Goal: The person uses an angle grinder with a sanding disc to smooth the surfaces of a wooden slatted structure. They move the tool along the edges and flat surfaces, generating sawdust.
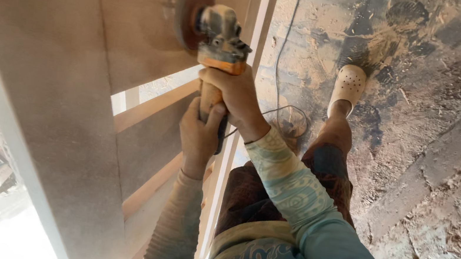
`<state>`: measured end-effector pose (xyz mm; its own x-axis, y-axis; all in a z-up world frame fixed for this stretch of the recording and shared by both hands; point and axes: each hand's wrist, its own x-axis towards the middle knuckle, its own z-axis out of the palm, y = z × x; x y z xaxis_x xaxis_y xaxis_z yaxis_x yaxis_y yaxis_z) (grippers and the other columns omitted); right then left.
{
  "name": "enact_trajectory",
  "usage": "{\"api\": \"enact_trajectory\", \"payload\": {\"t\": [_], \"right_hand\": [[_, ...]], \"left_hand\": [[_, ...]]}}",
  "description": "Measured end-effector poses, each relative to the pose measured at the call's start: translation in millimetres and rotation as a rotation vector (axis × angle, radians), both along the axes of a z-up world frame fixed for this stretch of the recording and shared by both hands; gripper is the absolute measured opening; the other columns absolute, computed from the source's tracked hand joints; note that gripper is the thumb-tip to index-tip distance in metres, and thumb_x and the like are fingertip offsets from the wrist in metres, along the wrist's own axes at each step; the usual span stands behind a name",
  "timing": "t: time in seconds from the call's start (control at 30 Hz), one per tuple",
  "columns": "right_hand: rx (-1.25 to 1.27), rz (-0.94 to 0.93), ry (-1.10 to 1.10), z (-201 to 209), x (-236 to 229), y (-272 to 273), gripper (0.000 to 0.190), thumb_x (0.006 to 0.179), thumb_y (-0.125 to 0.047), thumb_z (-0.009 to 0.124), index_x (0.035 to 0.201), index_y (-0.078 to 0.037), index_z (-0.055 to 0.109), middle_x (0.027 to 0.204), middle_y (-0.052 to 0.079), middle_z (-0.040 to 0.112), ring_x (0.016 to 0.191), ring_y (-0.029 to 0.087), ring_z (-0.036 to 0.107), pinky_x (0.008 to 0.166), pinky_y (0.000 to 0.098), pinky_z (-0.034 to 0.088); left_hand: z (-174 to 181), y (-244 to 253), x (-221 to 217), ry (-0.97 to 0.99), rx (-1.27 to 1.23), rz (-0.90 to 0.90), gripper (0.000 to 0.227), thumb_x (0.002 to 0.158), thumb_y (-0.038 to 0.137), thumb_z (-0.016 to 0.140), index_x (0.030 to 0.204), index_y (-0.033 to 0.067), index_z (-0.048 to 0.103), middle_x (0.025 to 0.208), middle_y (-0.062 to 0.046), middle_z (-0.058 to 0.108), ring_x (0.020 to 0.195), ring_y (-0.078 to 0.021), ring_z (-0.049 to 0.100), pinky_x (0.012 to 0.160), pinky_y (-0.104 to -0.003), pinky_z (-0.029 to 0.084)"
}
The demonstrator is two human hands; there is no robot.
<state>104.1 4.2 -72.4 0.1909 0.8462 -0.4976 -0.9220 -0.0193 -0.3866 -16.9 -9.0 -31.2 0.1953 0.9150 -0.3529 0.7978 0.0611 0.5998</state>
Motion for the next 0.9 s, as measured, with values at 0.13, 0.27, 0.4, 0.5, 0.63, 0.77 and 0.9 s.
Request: {"api": "enact_trajectory", "payload": {"t": [0.13,0.27,0.4,0.5,0.63,0.77,0.9], "right_hand": [[0.052,-0.006,-0.084,7,-10,-1,0.014,0.085,0.001,0.077,0.097,0.003,0.069,0.081,0.008,0.066,0.062,0.015,0.062,0.054,0.0285,0.050],[0.013,-0.026,0.060,28,9,16,0.023,0.079,0.000,0.073,0.101,-0.002,0.069,0.085,0.007,0.070,0.068,0.016,0.070,0.059,0.0290,0.060],[0.048,-0.043,-0.148,11,7,6,0.025,0.083,0.001,0.077,0.106,0.002,0.070,0.095,0.009,0.071,0.079,0.015,0.070,0.068,0.0276,0.059],[0.030,0.004,-0.071,-5,-12,6,0.021,0.084,0.000,0.077,0.103,0.003,0.069,0.089,0.011,0.072,0.071,0.017,0.071,0.061,0.0305,0.061],[-0.039,0.063,-0.011,-36,-12,1,0.019,0.085,-0.001,0.073,0.102,0.003,0.067,0.078,0.009,0.067,0.057,0.017,0.061,0.046,0.0301,0.049],[0.064,0.027,0.090,-67,-22,-21,0.015,0.098,-0.006,0.073,0.101,0.007,0.065,0.075,0.014,0.066,0.050,0.021,0.055,0.041,0.0315,0.042],[-0.088,-0.020,0.158,-67,-39,-32,0.018,0.085,-0.004,0.072,0.102,0.001,0.067,0.080,0.008,0.069,0.067,0.019,0.069,0.061,0.0306,0.059]], "left_hand": [[14,0,-14,-0.223,0.033,-0.027,0.042,0.100,0.038,0.066,0.114,-0.0008,0.065,0.087,-0.013,0.072,0.076,-0.0224,0.068,0.070,-0.039,0.055],[25,14,5,0.050,0.108,-0.054,0.043,0.096,0.039,0.070,0.108,-0.0017,0.068,0.085,-0.016,0.070,0.078,-0.0250,0.069,0.072,-0.040,0.053],[16,9,9,-0.129,0.067,-0.066,0.044,0.096,0.040,0.067,0.110,-0.0014,0.066,0.091,-0.016,0.072,0.083,-0.0246,0.070,0.075,-0.038,0.055],[16,2,-5,-0.020,0.026,-0.005,0.044,0.095,0.041,0.068,0.103,-0.0019,0.065,0.087,-0.018,0.071,0.079,-0.0267,0.067,0.073,-0.039,0.053],[-5,5,3,-0.081,0.082,-0.038,0.043,0.093,0.040,0.068,0.107,0.0000,0.067,0.090,-0.018,0.072,0.083,-0.0274,0.072,0.074,-0.040,0.054],[-29,-9,-11,0.067,0.000,0.002,0.041,0.093,0.039,0.069,0.104,-0.0004,0.069,0.088,-0.021,0.071,0.078,-0.0326,0.069,0.074,-0.042,0.053],[-35,-25,-22,0.038,-0.026,-0.027,0.043,0.091,0.039,0.071,0.109,-0.0005,0.070,0.089,-0.021,0.072,0.080,-0.0325,0.071,0.073,-0.042,0.054]]}}
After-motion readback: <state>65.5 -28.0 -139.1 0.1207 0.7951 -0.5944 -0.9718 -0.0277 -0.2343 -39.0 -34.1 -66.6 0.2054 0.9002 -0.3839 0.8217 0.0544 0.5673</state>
